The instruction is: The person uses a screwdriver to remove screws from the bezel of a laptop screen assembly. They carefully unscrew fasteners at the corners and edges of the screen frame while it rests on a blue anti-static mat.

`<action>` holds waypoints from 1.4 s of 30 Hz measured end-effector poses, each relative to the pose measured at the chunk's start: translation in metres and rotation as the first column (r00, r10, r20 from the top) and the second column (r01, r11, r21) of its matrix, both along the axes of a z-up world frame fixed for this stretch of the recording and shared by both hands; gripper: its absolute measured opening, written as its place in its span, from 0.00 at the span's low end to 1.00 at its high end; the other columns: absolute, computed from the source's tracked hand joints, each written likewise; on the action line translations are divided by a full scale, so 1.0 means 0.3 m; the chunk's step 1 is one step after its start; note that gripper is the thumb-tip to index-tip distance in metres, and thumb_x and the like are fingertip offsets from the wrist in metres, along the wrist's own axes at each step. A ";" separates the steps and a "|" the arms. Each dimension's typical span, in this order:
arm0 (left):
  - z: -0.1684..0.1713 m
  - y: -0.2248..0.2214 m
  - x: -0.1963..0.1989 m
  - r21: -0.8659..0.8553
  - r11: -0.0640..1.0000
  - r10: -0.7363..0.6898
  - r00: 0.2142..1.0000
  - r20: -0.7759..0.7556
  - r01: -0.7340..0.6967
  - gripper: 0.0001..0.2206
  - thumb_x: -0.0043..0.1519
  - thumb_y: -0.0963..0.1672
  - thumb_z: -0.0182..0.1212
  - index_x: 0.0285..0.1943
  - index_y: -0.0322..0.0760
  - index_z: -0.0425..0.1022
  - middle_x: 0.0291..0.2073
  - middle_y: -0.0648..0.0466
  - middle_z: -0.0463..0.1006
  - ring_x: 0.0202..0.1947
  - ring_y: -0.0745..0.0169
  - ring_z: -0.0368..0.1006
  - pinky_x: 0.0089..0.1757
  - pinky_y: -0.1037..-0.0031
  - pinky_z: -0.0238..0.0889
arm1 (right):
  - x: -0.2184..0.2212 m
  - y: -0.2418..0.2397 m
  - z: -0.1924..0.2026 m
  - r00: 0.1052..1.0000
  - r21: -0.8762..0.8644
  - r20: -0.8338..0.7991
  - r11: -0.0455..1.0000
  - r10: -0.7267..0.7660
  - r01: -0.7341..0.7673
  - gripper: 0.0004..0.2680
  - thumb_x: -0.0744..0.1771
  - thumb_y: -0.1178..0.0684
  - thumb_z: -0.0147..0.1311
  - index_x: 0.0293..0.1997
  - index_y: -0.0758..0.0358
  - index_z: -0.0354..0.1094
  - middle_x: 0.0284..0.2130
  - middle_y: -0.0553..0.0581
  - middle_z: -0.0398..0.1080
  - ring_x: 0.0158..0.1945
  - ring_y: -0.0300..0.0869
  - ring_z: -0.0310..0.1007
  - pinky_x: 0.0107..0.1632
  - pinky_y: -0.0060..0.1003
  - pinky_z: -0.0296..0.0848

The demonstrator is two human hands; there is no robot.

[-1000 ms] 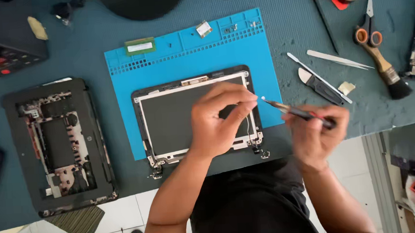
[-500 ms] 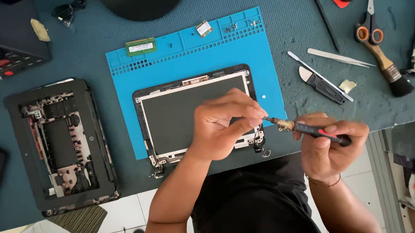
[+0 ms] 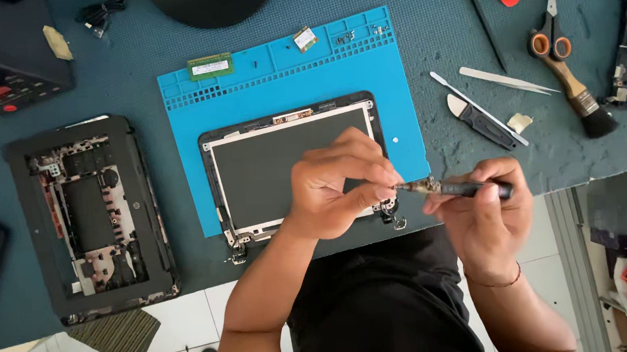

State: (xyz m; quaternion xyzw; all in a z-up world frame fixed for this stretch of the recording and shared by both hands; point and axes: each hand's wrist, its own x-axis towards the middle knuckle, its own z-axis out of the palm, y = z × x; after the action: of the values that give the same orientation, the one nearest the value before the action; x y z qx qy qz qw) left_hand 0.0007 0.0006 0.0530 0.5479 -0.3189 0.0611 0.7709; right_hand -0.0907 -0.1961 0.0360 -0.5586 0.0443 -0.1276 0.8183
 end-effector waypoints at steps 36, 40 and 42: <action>-0.209 0.046 -0.328 0.697 0.293 0.268 0.755 0.598 -0.655 0.06 0.66 0.48 0.67 0.44 0.45 0.80 0.50 0.54 0.79 0.54 0.52 0.73 0.53 0.60 0.65 | 0.079 -0.130 0.119 0.891 -0.966 -0.022 0.219 0.454 -0.136 0.05 0.67 0.61 0.59 0.39 0.72 0.68 0.32 0.59 0.75 0.33 0.45 0.75 0.36 0.35 0.75; -0.212 0.047 -0.326 0.711 0.317 0.281 0.778 0.562 -0.627 0.08 0.66 0.48 0.67 0.46 0.42 0.80 0.50 0.54 0.79 0.55 0.51 0.72 0.53 0.59 0.65 | 0.066 -0.123 0.132 0.916 -0.960 -0.049 0.235 0.398 -0.154 0.04 0.66 0.62 0.60 0.38 0.69 0.68 0.32 0.55 0.75 0.34 0.42 0.74 0.40 0.34 0.72; -0.213 0.043 -0.325 0.684 0.301 0.299 0.747 0.594 -0.665 0.05 0.66 0.47 0.67 0.43 0.45 0.79 0.49 0.56 0.78 0.53 0.53 0.73 0.52 0.62 0.65 | 0.052 -0.135 0.116 0.943 -0.956 -0.063 0.253 0.326 -0.151 0.05 0.67 0.60 0.61 0.40 0.68 0.69 0.34 0.54 0.77 0.33 0.38 0.75 0.39 0.31 0.72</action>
State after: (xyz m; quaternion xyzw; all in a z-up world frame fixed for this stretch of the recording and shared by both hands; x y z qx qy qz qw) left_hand -0.0969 0.0133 -0.0108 0.9072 -0.2527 0.2222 0.2524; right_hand -0.0753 -0.2365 0.0707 -0.9220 -0.1858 -0.0443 0.3367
